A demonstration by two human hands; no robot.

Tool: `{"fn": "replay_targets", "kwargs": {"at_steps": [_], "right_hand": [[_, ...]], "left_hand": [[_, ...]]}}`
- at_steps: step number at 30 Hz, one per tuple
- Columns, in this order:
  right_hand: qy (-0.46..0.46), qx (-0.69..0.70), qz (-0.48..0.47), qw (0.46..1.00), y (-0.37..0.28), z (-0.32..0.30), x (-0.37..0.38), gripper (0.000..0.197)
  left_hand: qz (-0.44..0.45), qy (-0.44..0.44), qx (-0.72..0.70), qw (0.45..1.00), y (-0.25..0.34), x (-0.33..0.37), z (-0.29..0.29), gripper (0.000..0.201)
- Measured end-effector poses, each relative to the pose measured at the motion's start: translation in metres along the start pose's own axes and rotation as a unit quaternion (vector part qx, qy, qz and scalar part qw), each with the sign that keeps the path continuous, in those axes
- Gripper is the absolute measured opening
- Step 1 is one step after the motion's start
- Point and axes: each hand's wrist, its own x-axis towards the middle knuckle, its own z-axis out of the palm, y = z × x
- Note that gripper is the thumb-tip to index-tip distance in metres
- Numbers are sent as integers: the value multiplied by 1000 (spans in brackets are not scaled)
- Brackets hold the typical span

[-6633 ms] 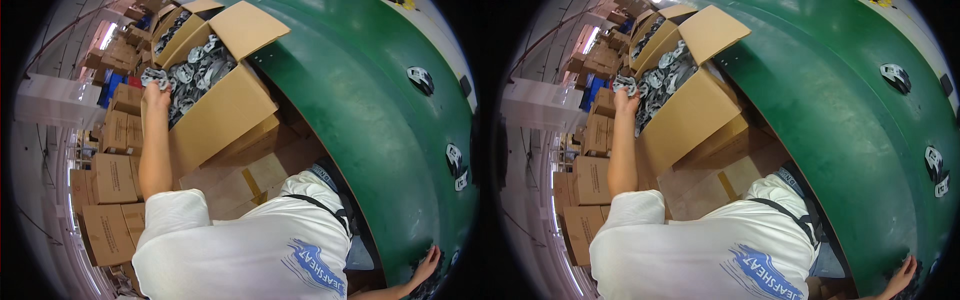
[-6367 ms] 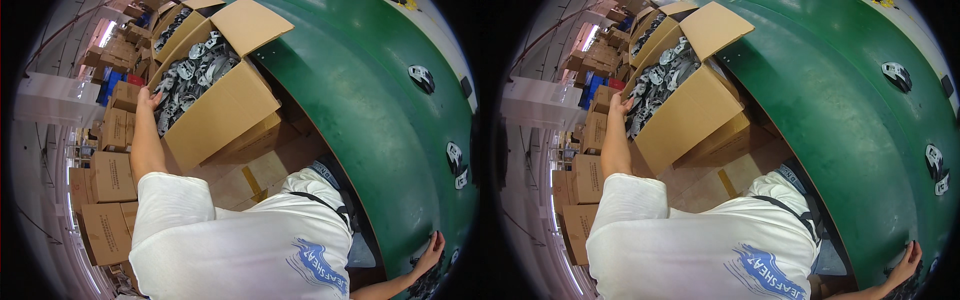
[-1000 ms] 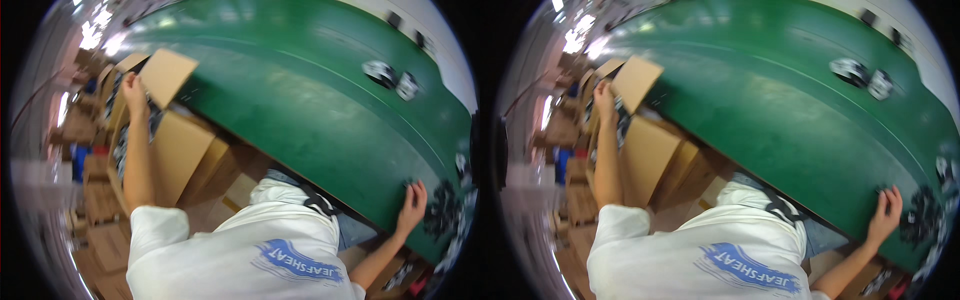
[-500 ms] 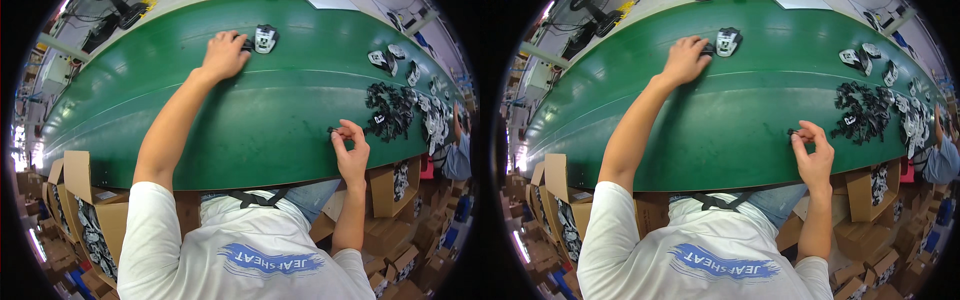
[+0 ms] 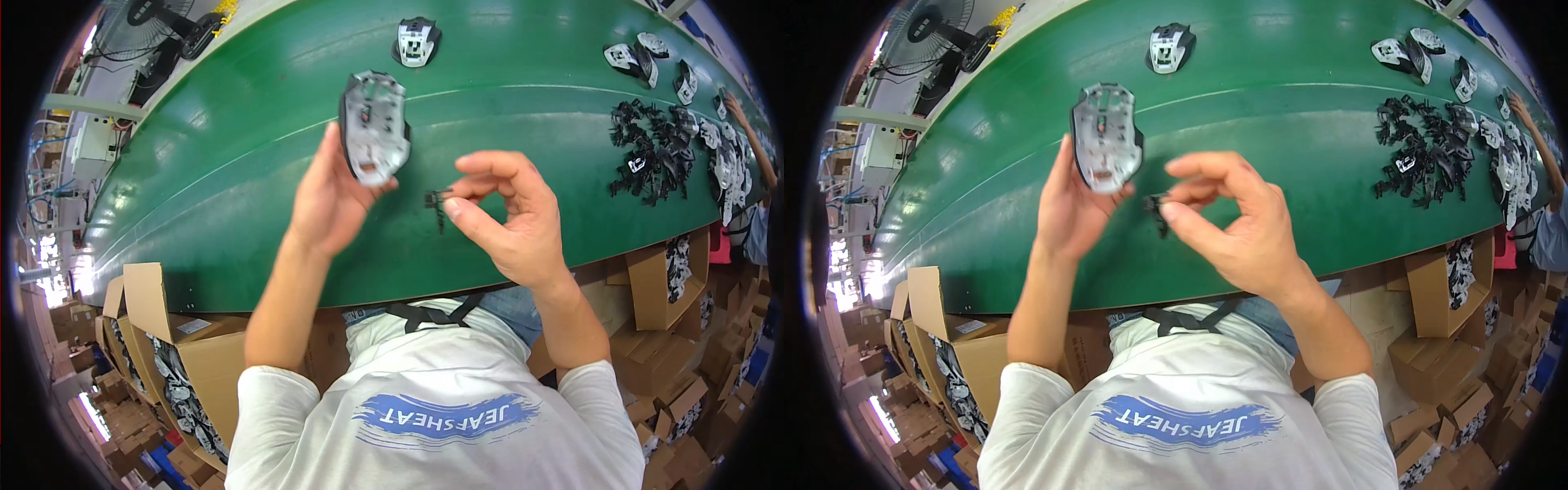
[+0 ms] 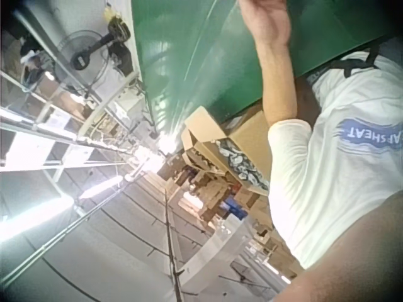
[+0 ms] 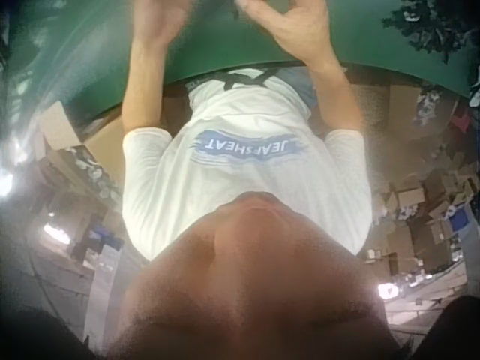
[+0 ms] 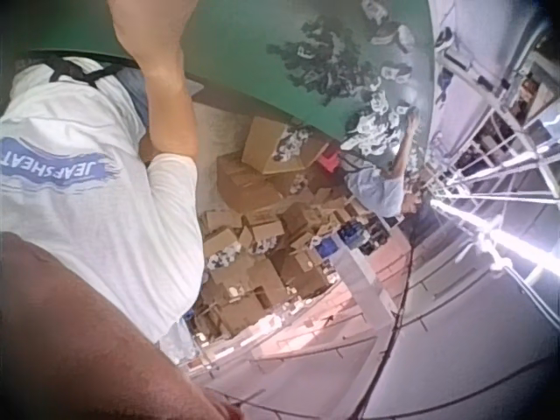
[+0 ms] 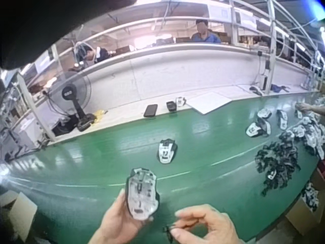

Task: The person assembles computer mouse casings by picking up small plastic components from the conveyor belt and pressing them into the interior of each casing by hand.

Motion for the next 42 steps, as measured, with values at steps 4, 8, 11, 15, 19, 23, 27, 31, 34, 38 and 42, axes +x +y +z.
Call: {"fn": "replay_targets", "kwargs": {"at_steps": [4, 8, 11, 15, 19, 23, 27, 31, 34, 38, 42], "right_hand": [[47, -41, -79, 995, -8, 26, 16, 33], [96, -170, -208, 959, 3, 30, 20, 32], [111, -211, -247, 939, 9, 24, 15, 30], [116, -278, -297, 906, 11, 10, 8, 30], [138, -257, -306, 906, 14, 3, 3, 31], [127, -272, -333, 894, 10, -5, -7, 30], [86, -210, -166, 960, -7, -11, -12, 26], [-1, -312, -155, 937, -28, -19, -7, 27], [27, -303, -163, 939, -28, -10, -9, 19], [55, -196, -100, 974, -21, -2, -14, 20], [48, -291, -185, 938, -11, -14, -22, 32]], "left_hand": [[-1, -14, -58, 998, -35, -48, 40, 53], [4, -8, -10, 1000, -46, -57, 49, 57], [-1, -28, 54, 998, -49, -58, 50, 59], [2, -23, 117, 993, -57, -56, 53, 60], [24, -23, 171, 985, -63, -54, 68, 63], [-15, -19, 145, 989, -68, -55, 76, 63], [-11, -36, 161, 986, -72, -55, 68, 63], [5, -54, 235, 970, -71, -59, 62, 65], [16, -42, 248, 968, -76, -61, 58, 61], [-16, -38, 164, 986, -76, -61, 55, 61], [-19, -75, -4, 997, -75, -62, 49, 55]]}}
